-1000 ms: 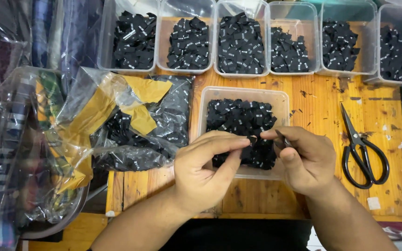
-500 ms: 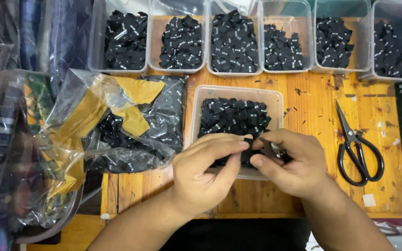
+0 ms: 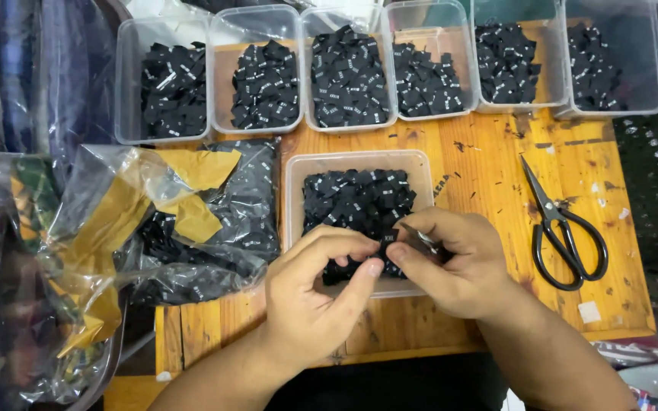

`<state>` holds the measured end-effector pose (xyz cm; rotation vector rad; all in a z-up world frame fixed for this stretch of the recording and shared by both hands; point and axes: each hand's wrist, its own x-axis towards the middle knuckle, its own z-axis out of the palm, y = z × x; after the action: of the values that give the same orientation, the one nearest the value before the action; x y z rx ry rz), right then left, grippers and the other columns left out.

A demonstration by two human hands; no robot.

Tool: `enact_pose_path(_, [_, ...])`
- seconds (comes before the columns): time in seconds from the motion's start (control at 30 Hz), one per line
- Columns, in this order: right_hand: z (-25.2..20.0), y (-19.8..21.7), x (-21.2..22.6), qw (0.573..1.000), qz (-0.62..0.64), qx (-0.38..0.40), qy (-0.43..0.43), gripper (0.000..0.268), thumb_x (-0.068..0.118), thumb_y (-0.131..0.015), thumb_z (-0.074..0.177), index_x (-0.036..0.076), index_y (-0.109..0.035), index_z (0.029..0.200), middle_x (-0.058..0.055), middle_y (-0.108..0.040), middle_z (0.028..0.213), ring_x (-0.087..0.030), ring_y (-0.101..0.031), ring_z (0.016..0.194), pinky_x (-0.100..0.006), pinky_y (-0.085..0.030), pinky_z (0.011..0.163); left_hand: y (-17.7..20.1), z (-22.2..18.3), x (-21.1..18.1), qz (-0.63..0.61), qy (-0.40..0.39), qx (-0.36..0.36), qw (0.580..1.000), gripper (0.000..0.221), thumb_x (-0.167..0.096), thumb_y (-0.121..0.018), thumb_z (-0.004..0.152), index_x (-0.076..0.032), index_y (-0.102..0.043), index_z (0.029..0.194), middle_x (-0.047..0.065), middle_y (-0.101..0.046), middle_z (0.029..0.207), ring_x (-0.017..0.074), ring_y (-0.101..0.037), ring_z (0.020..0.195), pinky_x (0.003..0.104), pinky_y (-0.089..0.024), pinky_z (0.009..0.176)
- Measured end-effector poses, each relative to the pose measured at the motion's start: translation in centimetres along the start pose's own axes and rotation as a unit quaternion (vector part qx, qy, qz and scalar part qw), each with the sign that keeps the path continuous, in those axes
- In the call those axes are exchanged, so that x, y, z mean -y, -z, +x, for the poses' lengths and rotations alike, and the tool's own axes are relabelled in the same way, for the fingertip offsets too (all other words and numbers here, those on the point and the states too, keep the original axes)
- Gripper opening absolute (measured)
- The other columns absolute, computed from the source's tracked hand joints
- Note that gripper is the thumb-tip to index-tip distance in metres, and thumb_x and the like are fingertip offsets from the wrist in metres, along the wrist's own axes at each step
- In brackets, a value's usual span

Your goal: Trimming and sanding the edges of small black plastic garment tags using a small hand tool to remove excess material.

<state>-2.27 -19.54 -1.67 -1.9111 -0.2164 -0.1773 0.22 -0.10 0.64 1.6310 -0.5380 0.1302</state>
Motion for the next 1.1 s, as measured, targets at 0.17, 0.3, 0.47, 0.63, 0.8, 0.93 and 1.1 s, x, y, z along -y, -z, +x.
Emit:
enact_pose_path(0.17, [0.0, -0.5, 0.0, 0.999, -0.035, 0.007, 0.018, 0.007, 0.014, -0.073, 0.089, 0.01, -0.067, 0.088, 0.004, -0.058, 0.064, -0.007, -0.047, 0.052, -0.023, -0.039, 0.05, 0.3, 0.3, -0.4, 0.008, -0.015, 0.001, 1.0, 0.006, -0.005, -0.067, 0.093, 0.0, -0.068, 0.089, 0.011, -0.071, 0.087, 0.0204, -0.068, 0.078, 0.028, -0.057, 0.071])
enact_pose_path(0.3, [-0.4, -0.7, -0.2, 0.999, -0.038, 0.007, 0.011, 0.026, 0.014, -0.072, 0.091, 0.011, -0.07, 0.117, 0.006, -0.05, 0.064, -0.008, -0.045, 0.056, -0.021, -0.042, 0.059, 1.6, 0.9, 1.2, 0.038, -0.097, 0.005, 0.995, 0.005, 0.006, -0.071, 0.087, 0.002, -0.072, 0.088, 0.016, -0.076, 0.087, 0.0229, -0.074, 0.076, 0.029, -0.064, 0.071])
enact_pose_path(0.47, [-0.3, 0.0, -0.3, 0.996, -0.075, -0.017, 0.048, 0.03, 0.014, -0.07, 0.093, 0.015, -0.066, 0.123, 0.009, -0.036, 0.061, -0.005, -0.034, 0.053, -0.02, -0.031, 0.054, 7.6, 5.5, 4.7, 0.238, -0.025, -0.157, 0.958, 0.01, -0.003, -0.07, 0.096, -0.008, -0.073, 0.088, 0.002, -0.069, 0.081, 0.0126, -0.062, 0.074, 0.027, -0.049, 0.071])
enact_pose_path(0.63, [-0.1, 0.6, -1.2, 0.99, -0.121, -0.042, 0.062, 0.028, 0.018, -0.072, 0.093, 0.014, -0.069, 0.121, 0.008, -0.067, 0.084, -0.001, -0.049, 0.057, -0.013, -0.048, 0.068, 8.8, 7.5, 9.4, 0.363, -0.003, -0.157, 0.918, 0.008, -0.012, -0.073, 0.09, -0.017, -0.077, 0.084, -0.005, -0.055, 0.064, 0.013, -0.056, 0.065, 0.031, -0.045, 0.065])
enact_pose_path(0.8, [0.8, 0.8, -0.6, 0.997, -0.011, -0.037, 0.067, 0.033, -0.004, -0.066, 0.082, 0.001, -0.072, 0.114, -0.004, -0.056, 0.045, -0.014, -0.044, 0.035, -0.021, -0.039, 0.039, 7.2, 7.7, 10.4, 0.456, 0.011, -0.12, 0.882, 0.005, -0.021, -0.076, 0.089, -0.017, -0.079, 0.088, 0.004, -0.059, 0.06, 0.033, -0.067, 0.062, 0.043, -0.054, 0.061])
enact_pose_path(0.93, [0.9, 0.9, -0.7, 0.996, -0.01, -0.045, 0.08, 0.031, -0.003, -0.067, 0.083, 0.0, -0.072, 0.113, -0.004, -0.055, 0.046, -0.013, -0.042, 0.035, -0.021, -0.038, 0.038, 7.0, 7.9, 11.1, 0.462, 0.085, -0.082, 0.879, 0.013, -0.025, -0.071, 0.093, -0.019, -0.082, 0.097, 0.006, -0.074, 0.076, 0.0373, -0.072, 0.075, 0.049, -0.057, 0.068])
enact_pose_path(1.1, [0.7, 0.9, -1.4, 0.992, -0.001, -0.084, 0.089, 0.024, -0.007, -0.066, 0.085, -0.004, -0.071, 0.109, -0.005, -0.051, 0.047, -0.013, -0.036, 0.039, -0.023, -0.036, 0.04, 7.1, 7.6, 11.0, 0.435, 0.056, -0.108, 0.892, 0.023, -0.017, -0.072, 0.091, -0.012, -0.082, 0.111, 0.014, -0.07, 0.072, 0.0424, -0.071, 0.074, 0.05, -0.057, 0.068])
